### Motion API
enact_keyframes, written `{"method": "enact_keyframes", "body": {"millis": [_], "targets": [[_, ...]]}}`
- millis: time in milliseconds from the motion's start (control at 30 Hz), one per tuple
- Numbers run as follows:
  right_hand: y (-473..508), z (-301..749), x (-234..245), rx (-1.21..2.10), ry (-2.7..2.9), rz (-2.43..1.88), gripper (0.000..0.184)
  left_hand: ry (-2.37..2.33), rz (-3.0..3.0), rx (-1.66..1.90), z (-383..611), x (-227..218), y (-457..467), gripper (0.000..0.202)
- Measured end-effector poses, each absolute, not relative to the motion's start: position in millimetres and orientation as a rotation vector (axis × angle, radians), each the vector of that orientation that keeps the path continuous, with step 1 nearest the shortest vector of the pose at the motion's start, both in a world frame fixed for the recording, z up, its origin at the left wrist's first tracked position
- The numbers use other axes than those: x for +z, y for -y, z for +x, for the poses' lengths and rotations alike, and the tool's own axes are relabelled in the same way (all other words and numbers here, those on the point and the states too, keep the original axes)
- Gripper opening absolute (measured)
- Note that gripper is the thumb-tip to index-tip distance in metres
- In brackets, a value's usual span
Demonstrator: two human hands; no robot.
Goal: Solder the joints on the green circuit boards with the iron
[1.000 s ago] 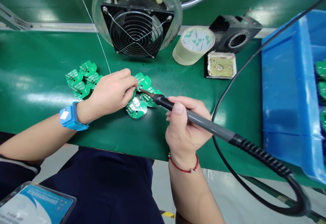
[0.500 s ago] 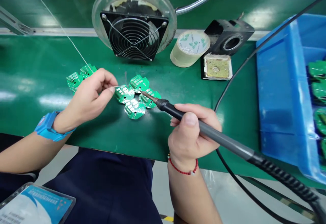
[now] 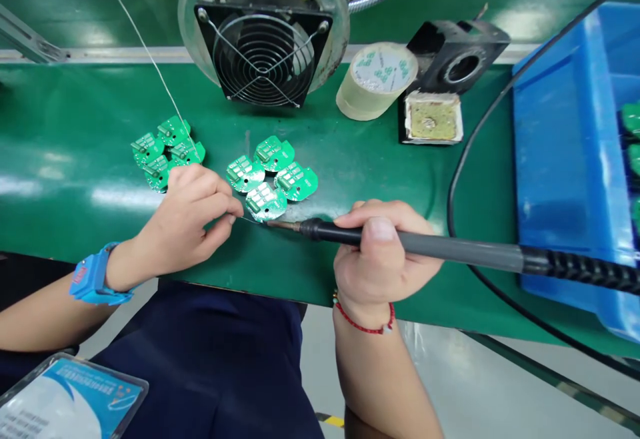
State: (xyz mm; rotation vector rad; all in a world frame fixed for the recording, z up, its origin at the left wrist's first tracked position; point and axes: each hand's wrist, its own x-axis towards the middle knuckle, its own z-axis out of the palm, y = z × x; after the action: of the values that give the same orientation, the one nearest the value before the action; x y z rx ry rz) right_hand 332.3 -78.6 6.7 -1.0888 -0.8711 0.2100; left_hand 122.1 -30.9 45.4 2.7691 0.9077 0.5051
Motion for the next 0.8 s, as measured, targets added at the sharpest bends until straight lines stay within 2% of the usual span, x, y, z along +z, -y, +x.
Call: {"method": "enact_keyframes", "body": {"millis": [800], "targets": [[80.3, 330.9, 5.1, 0.182, 0.896, -1.139, 0.021, -0.86, 2.95, 0.567, 131.7, 38.4, 31.1, 0.02]]}}
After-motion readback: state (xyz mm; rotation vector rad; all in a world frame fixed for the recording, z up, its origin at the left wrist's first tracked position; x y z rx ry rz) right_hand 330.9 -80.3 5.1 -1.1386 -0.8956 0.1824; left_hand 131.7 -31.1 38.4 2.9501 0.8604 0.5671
